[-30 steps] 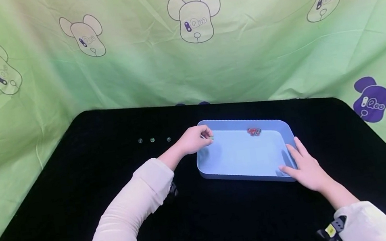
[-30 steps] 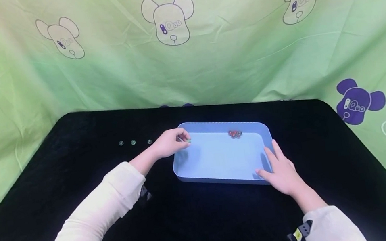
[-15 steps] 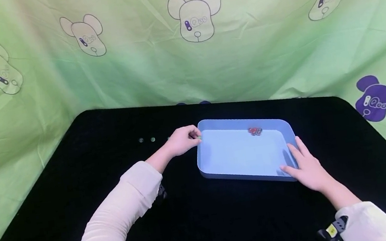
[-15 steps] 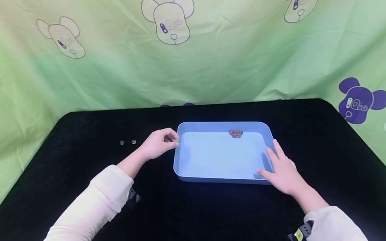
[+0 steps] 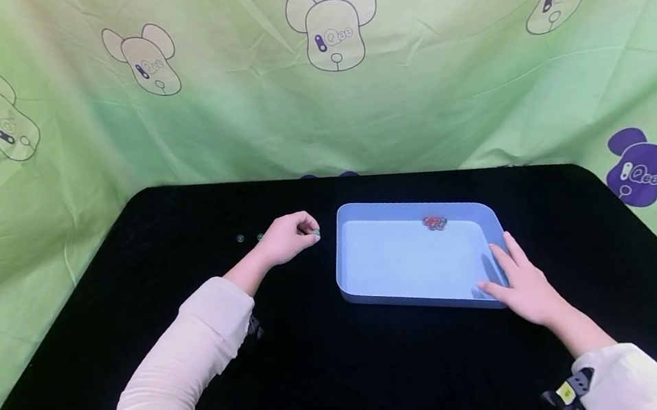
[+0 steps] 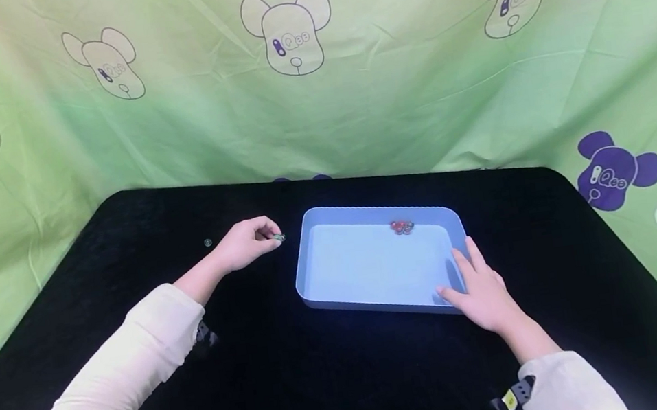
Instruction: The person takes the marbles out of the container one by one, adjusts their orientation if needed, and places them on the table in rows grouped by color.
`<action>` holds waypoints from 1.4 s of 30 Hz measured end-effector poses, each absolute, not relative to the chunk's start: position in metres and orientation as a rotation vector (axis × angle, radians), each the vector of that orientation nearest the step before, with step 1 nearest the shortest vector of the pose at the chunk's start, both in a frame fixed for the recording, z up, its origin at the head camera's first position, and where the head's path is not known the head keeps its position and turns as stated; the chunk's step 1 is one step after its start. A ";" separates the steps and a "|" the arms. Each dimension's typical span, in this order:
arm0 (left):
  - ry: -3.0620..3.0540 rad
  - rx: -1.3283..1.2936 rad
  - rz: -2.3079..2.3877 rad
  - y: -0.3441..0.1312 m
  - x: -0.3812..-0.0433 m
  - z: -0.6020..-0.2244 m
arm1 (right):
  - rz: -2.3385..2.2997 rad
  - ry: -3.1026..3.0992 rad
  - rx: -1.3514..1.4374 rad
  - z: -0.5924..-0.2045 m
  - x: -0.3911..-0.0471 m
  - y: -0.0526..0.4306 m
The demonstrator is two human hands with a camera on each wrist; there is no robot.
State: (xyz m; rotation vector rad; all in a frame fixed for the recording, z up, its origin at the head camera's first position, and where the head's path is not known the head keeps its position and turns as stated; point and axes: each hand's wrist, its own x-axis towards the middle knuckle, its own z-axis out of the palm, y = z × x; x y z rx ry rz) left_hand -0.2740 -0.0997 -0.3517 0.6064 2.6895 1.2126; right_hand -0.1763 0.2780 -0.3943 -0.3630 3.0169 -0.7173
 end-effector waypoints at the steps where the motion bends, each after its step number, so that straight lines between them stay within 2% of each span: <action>1: 2.690 0.596 1.214 -0.102 -0.274 -0.352 | -0.717 3.016 -0.363 -0.394 -0.176 0.278; 42: 2.752 0.284 1.236 -0.182 -0.266 -0.373 | -0.708 3.011 -0.357 -0.394 -0.177 0.279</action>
